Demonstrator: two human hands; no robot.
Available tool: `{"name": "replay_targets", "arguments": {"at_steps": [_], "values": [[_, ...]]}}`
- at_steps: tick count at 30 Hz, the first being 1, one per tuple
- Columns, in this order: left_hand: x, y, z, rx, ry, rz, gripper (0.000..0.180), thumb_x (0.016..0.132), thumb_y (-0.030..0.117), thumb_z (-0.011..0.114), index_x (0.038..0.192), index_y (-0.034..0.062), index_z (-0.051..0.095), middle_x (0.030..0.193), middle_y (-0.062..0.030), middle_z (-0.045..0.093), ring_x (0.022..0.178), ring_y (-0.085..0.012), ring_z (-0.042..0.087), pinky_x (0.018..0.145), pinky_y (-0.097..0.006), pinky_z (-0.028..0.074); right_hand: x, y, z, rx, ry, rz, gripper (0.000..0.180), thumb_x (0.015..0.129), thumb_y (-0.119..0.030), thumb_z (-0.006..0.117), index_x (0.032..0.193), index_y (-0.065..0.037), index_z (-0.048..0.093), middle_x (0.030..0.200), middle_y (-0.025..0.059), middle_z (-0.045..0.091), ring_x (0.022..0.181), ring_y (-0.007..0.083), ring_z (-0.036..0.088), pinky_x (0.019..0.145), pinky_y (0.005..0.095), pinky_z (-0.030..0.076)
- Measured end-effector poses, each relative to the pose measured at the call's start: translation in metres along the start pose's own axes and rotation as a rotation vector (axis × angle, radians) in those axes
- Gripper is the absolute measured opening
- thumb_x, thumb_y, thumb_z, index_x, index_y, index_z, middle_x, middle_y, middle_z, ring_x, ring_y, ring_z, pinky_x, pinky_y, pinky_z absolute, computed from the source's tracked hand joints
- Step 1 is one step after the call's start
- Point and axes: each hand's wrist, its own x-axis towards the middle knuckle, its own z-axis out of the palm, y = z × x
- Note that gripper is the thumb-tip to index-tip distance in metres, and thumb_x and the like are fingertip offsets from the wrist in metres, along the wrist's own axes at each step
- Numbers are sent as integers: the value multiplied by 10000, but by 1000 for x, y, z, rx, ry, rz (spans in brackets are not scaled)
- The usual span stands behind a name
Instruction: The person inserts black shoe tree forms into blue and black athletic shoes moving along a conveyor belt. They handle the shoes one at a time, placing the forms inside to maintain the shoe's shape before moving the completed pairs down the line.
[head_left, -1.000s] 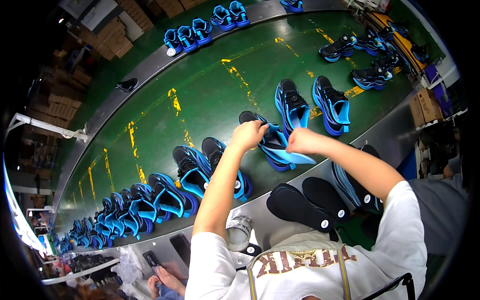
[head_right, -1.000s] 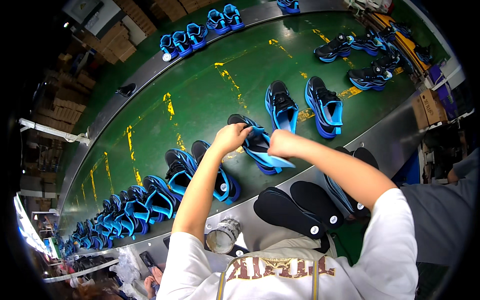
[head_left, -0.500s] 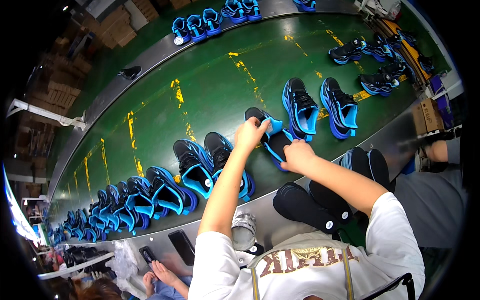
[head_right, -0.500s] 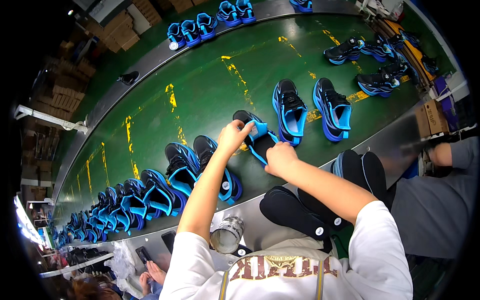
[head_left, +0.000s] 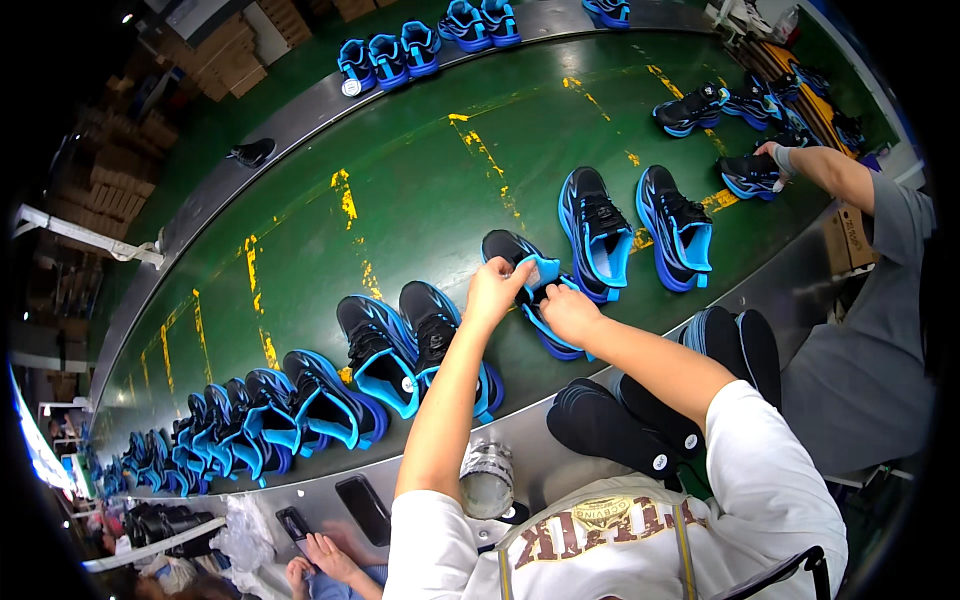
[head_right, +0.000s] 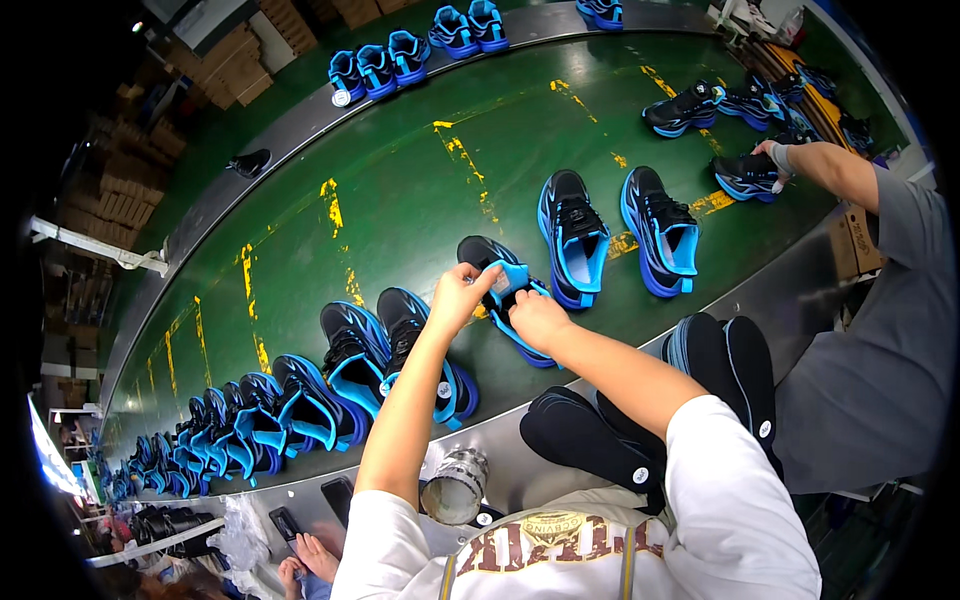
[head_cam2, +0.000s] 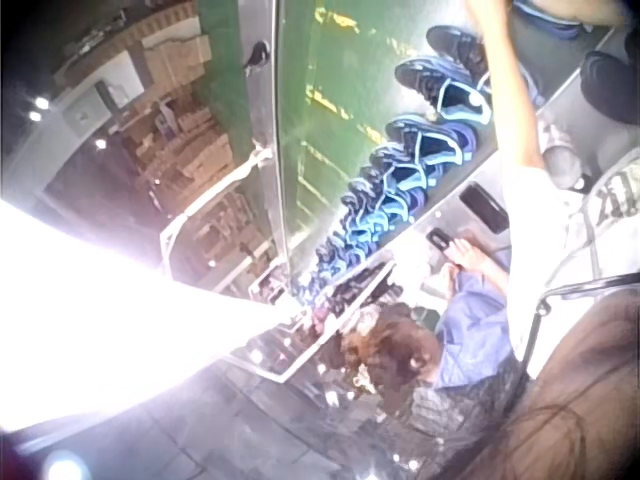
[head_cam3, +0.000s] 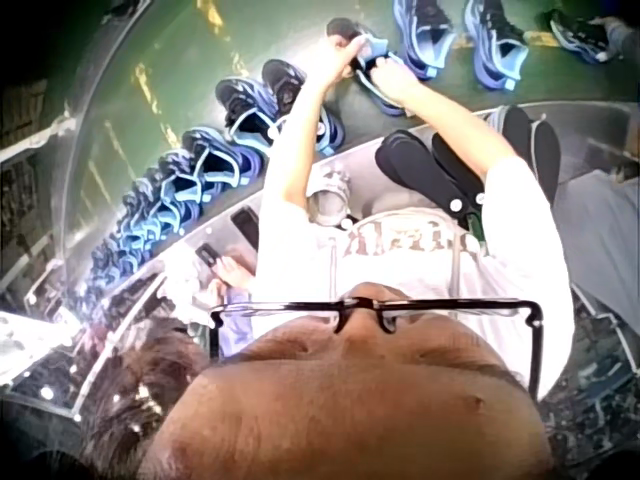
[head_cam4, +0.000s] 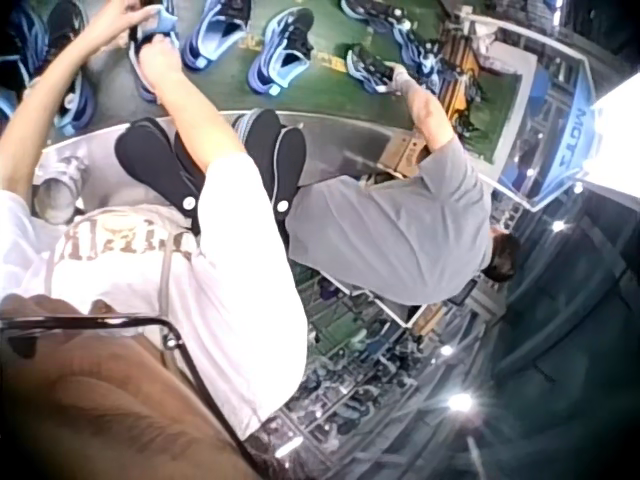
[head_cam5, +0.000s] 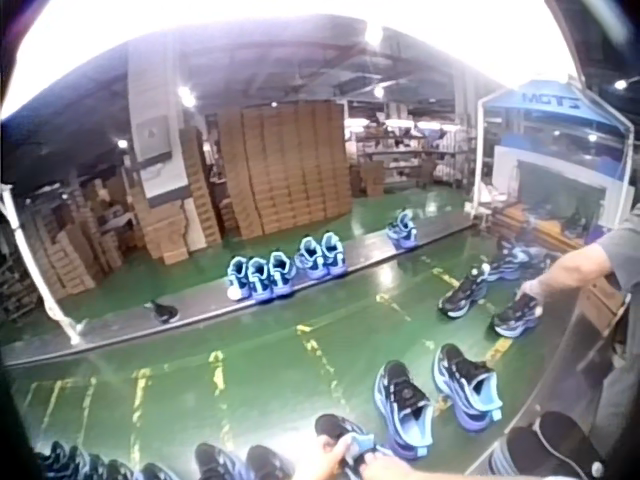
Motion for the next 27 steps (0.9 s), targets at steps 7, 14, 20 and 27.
{"name": "replay_targets", "arguments": {"at_steps": [7,14,20,27], "values": [[-2,-1,-2,60,60,0,448,700,418,628,663,-18,532,530,-81,498,512,-131,465,468,-293,371,12,-5,-8,-39,-279,71,187,758,-125,463,835,-35,607,989,190,539,898,282,533,728,354,450],[-5,-4,7,10,-49,-42,443,754,400,569,632,-25,539,515,-48,460,504,-100,419,457,-281,339,23,-8,-12,-413,-799,-1,295,770,-154,505,1034,-58,593,1173,149,465,1039,281,458,791,317,404],[-17,-4,30,-330,162,-167,359,766,306,572,568,27,462,500,30,381,478,-59,334,420,-250,263,18,-15,-13,-559,-779,-225,299,772,-139,502,1059,-67,549,1111,122,523,983,248,504,786,286,396],[-35,4,46,-168,402,296,256,764,211,603,843,-29,558,514,-50,480,456,-101,435,439,-257,369,20,10,-22,76,-566,-80,329,782,-102,439,1090,-3,506,1136,160,500,1038,266,487,888,380,371]]}}
